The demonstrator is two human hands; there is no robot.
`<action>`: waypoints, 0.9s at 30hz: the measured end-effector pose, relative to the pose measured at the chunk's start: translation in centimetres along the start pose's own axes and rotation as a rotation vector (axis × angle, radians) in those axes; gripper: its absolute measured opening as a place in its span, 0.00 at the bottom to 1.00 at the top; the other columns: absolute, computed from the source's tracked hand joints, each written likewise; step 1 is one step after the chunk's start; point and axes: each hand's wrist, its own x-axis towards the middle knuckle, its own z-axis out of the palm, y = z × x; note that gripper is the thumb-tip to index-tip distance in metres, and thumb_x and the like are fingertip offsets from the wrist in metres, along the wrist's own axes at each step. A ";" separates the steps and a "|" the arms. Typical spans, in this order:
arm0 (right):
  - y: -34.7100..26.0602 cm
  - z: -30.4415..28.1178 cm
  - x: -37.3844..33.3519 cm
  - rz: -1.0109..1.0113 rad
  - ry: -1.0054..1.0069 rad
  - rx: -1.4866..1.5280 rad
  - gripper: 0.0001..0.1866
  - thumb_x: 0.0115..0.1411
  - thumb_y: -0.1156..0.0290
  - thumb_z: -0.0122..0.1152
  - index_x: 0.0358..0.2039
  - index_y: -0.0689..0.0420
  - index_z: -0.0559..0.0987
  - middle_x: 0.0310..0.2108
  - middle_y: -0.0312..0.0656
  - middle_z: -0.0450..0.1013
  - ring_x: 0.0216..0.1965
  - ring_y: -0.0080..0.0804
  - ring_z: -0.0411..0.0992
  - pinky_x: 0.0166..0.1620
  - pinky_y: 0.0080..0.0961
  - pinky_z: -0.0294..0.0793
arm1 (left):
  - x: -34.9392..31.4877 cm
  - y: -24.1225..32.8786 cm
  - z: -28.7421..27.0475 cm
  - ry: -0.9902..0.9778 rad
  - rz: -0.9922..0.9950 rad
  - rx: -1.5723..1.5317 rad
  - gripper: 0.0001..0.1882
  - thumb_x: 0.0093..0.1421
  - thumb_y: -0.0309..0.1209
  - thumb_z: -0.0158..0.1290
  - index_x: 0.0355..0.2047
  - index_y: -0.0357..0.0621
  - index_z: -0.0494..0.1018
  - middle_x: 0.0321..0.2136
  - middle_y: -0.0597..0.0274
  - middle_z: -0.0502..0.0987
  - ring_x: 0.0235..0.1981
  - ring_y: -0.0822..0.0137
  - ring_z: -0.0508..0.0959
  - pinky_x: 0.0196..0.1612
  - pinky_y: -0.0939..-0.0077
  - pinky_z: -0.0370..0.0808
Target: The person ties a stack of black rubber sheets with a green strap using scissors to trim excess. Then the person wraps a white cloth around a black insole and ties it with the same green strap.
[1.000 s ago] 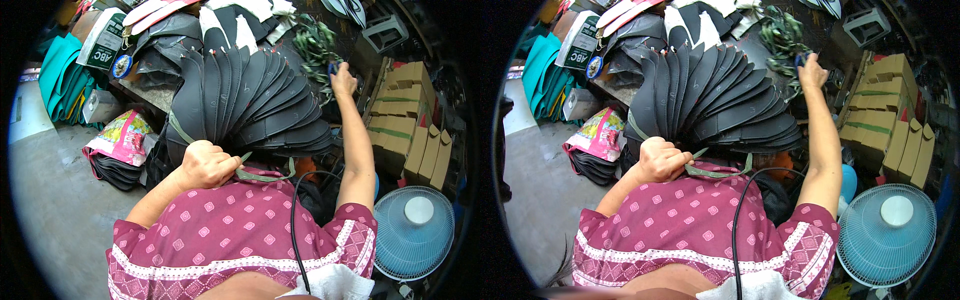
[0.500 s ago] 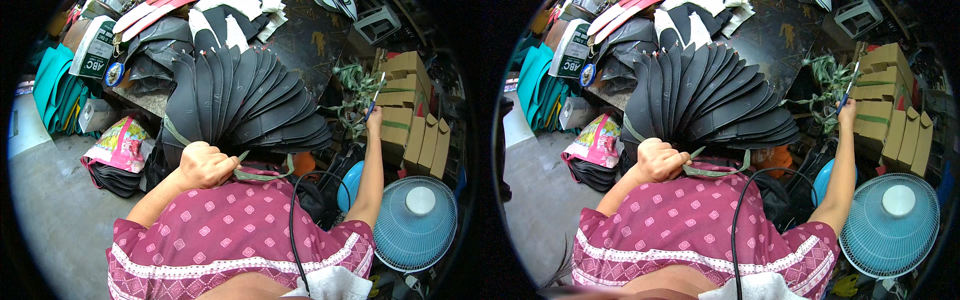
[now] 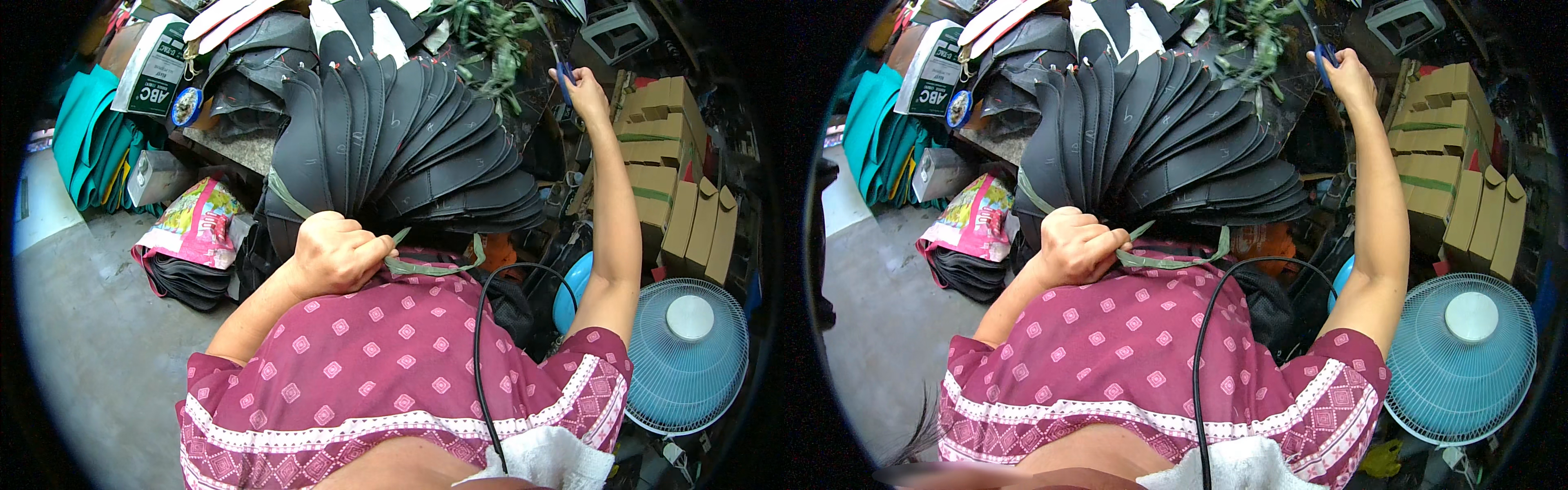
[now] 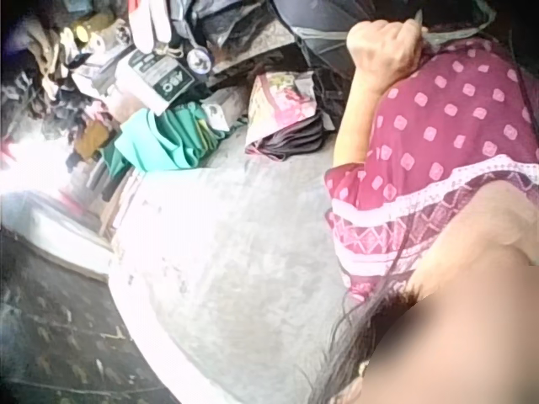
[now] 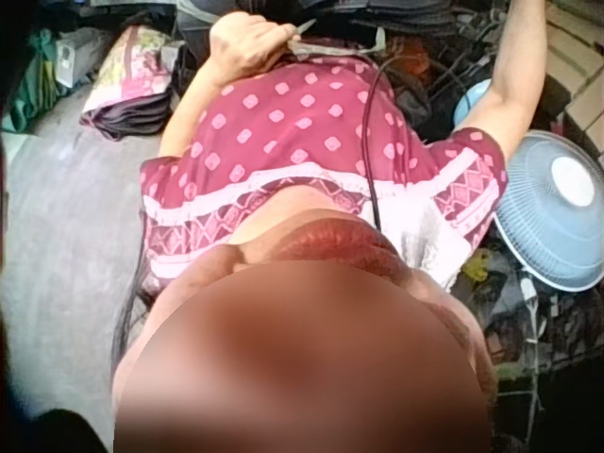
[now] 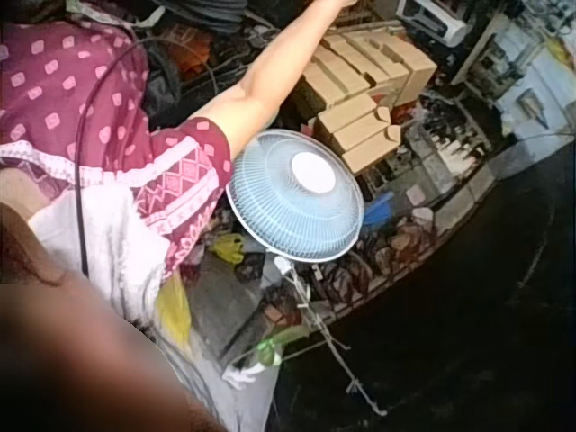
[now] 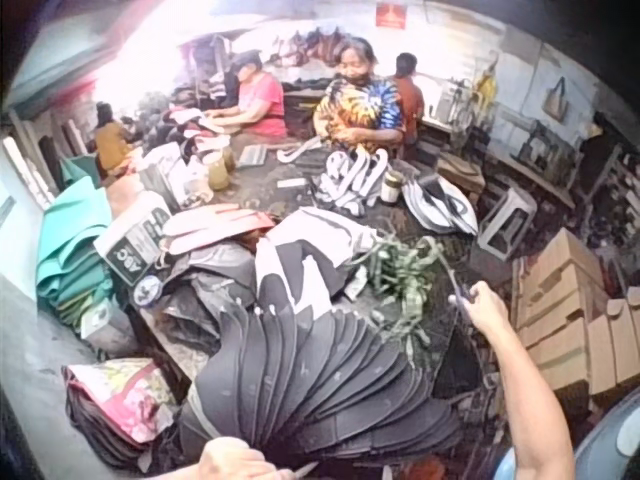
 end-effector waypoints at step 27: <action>4.2 1.3 -18.0 0.001 -0.560 0.346 0.24 0.55 0.45 0.67 0.30 0.55 0.75 0.19 0.36 0.72 0.24 0.31 0.74 0.30 0.28 0.68 | 3.7 -10.6 -5.8 0.797 -0.691 -0.640 0.11 0.66 0.33 0.54 0.31 0.39 0.79 0.17 0.82 0.62 0.18 0.86 0.54 0.22 0.85 0.47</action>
